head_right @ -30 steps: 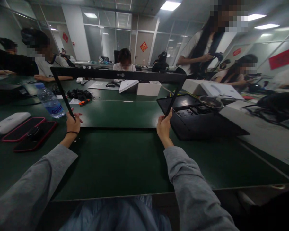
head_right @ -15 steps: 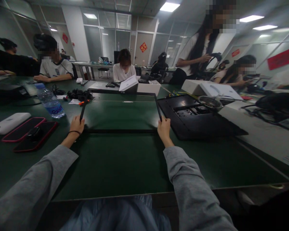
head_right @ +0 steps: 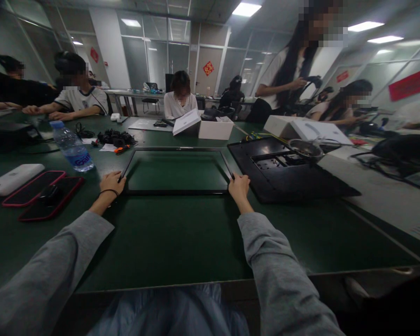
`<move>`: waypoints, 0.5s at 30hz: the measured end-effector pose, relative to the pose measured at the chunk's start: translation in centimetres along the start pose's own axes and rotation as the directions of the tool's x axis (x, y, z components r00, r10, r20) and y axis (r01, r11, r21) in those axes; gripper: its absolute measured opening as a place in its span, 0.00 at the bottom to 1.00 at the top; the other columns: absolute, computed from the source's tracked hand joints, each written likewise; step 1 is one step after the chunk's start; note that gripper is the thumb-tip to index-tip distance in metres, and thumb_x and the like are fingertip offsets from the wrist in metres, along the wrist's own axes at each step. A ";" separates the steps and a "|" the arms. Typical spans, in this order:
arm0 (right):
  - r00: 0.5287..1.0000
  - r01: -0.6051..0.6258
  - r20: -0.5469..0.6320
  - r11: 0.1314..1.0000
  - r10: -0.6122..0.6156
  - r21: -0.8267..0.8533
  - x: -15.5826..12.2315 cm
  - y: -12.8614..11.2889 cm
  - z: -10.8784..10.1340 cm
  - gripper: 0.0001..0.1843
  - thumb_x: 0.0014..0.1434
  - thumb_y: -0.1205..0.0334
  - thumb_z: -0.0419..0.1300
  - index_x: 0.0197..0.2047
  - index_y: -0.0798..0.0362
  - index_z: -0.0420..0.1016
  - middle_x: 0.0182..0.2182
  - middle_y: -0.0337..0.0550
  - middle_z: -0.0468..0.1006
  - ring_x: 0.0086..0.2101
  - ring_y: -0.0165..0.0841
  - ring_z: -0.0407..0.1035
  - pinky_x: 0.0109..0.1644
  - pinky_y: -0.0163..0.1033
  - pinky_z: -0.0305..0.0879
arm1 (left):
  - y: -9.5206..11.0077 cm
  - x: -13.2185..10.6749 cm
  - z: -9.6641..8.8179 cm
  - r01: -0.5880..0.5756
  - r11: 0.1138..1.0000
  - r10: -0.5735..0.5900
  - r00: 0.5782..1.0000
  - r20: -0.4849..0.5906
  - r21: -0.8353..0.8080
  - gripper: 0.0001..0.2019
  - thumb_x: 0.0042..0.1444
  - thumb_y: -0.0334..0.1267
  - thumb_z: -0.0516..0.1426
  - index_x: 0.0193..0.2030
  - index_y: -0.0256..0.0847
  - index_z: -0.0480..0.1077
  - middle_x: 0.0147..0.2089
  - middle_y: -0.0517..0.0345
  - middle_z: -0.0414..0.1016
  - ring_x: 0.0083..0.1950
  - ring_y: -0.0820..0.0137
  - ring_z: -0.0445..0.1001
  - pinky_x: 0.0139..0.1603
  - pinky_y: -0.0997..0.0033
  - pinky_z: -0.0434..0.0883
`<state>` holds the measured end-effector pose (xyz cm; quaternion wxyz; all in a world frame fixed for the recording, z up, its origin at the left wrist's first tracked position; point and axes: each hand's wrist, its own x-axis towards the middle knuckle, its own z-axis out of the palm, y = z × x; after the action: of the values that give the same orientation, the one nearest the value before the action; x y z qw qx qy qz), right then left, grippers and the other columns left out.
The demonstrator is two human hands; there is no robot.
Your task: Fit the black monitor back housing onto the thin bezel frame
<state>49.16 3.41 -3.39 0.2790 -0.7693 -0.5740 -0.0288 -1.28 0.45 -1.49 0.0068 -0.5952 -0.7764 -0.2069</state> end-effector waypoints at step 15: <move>1.000 -0.007 -0.018 0.993 0.010 0.118 -0.4 -0.7 -1.1 0.20 0.58 0.62 0.57 0.51 0.59 0.80 0.45 0.60 0.76 0.50 0.49 0.68 0.60 0.56 0.61 | 0.0 0.0 0.3 -0.003 0.998 0.002 1.000 -0.030 -0.063 0.19 0.62 0.39 0.52 0.56 0.42 0.75 0.65 0.47 0.72 0.66 0.49 0.65 0.64 0.44 0.65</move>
<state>48.67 2.72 -2.34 0.3295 -0.7536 -0.5688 -0.0010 -1.24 0.57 -1.80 -0.0002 -0.5930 -0.7686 -0.2401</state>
